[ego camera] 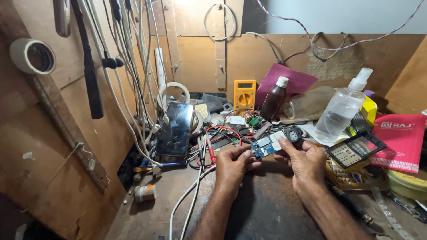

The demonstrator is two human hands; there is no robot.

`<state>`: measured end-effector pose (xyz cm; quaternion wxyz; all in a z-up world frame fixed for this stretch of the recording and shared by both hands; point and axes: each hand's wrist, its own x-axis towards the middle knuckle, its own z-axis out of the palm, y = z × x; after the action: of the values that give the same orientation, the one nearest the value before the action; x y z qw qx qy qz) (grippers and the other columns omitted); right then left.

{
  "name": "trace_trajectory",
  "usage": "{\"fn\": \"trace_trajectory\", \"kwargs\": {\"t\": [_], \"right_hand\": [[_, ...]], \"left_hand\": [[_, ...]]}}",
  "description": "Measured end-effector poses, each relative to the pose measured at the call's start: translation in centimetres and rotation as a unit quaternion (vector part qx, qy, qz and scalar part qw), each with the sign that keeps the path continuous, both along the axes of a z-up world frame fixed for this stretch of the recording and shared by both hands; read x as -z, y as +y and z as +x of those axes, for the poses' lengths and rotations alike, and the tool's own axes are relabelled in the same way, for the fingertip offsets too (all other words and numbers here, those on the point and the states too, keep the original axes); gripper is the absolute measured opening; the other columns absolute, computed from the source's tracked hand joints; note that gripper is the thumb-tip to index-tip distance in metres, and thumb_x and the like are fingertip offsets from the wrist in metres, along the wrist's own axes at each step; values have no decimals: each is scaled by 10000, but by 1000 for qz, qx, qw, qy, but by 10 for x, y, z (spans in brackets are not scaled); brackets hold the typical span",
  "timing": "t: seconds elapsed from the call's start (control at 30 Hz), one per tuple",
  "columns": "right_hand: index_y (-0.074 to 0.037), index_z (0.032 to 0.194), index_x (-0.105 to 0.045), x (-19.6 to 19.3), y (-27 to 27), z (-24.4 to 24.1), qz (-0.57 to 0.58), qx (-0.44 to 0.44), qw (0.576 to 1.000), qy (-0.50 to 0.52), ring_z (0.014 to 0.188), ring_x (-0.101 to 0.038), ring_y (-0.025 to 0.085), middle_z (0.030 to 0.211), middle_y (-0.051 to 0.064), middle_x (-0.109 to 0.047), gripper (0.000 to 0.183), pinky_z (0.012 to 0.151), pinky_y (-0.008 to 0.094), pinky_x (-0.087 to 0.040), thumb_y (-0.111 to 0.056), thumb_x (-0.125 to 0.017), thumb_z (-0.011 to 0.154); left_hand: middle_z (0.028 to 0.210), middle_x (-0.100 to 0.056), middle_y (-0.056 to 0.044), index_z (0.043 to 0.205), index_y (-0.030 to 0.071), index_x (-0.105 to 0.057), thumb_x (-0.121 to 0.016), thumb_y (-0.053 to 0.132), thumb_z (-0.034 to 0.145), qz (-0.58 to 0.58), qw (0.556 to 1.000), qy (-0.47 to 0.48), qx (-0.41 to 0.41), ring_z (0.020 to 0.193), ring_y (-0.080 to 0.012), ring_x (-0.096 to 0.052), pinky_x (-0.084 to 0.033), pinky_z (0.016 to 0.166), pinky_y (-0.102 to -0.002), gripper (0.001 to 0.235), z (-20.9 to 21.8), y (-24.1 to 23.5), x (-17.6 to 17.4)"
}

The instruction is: The person uses a hot air gun to heat a small circuit board, then applies liquid from a squeeze bottle onto the board and scrubs it with a toothbrush. The person handles the board and tools throughout the clip.

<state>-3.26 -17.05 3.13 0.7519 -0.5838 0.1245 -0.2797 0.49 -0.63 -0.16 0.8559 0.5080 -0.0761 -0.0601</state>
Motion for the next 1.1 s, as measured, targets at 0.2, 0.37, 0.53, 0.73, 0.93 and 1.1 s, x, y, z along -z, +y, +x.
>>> {"fn": "trace_trajectory", "kwargs": {"t": [0.2,0.37,0.53,0.73,0.93,1.1], "right_hand": [[16,944,-726,4,8,-2,-28,3,999,-41,676,-707,158,873,85,-747,133,593,312,-613,-90,-780,885],[41,954,-723,-3,14,-9,-71,15,996,-60,651,-706,156,854,103,-751,148,584,298,-606,-68,-790,879],[34,964,-725,-12,21,-15,-89,22,994,-55,656,-713,139,858,91,-757,149,585,281,-608,-72,-782,876],[35,972,-727,-9,21,-17,-101,19,992,-68,668,-703,130,861,85,-755,146,599,270,-601,-68,-780,882],[34,958,-724,5,10,-8,-43,6,997,-57,668,-699,142,856,97,-754,148,585,286,-588,-70,-793,877],[7,955,-725,15,5,-3,1,-1,999,-36,656,-709,156,863,86,-752,139,569,303,-600,-80,-783,864]], "left_hand": [[969,-777,-195,1153,-118,-711,-655,-14,911,46,998,0,-51,673,-202,-755,-634,589,-279,269,-1,-5,-1],[944,-773,-198,1134,-115,-704,-655,-26,900,47,997,25,-55,646,-222,-748,-631,550,-297,255,-2,-7,-2],[946,-775,-200,1122,-127,-709,-660,-39,898,43,997,15,-56,658,-212,-755,-638,570,-287,246,1,-7,1],[944,-779,-202,1113,-138,-715,-664,-48,892,52,997,-1,-62,664,-207,-759,-638,573,-281,244,3,-8,4],[940,-776,-205,1123,-134,-705,-656,-43,895,50,997,11,-53,641,-221,-754,-631,551,-290,251,-2,-7,-2],[950,-776,-202,1129,-130,-712,-656,-39,894,62,996,5,-59,644,-214,-756,-634,549,-290,259,-5,-6,-6]]}}
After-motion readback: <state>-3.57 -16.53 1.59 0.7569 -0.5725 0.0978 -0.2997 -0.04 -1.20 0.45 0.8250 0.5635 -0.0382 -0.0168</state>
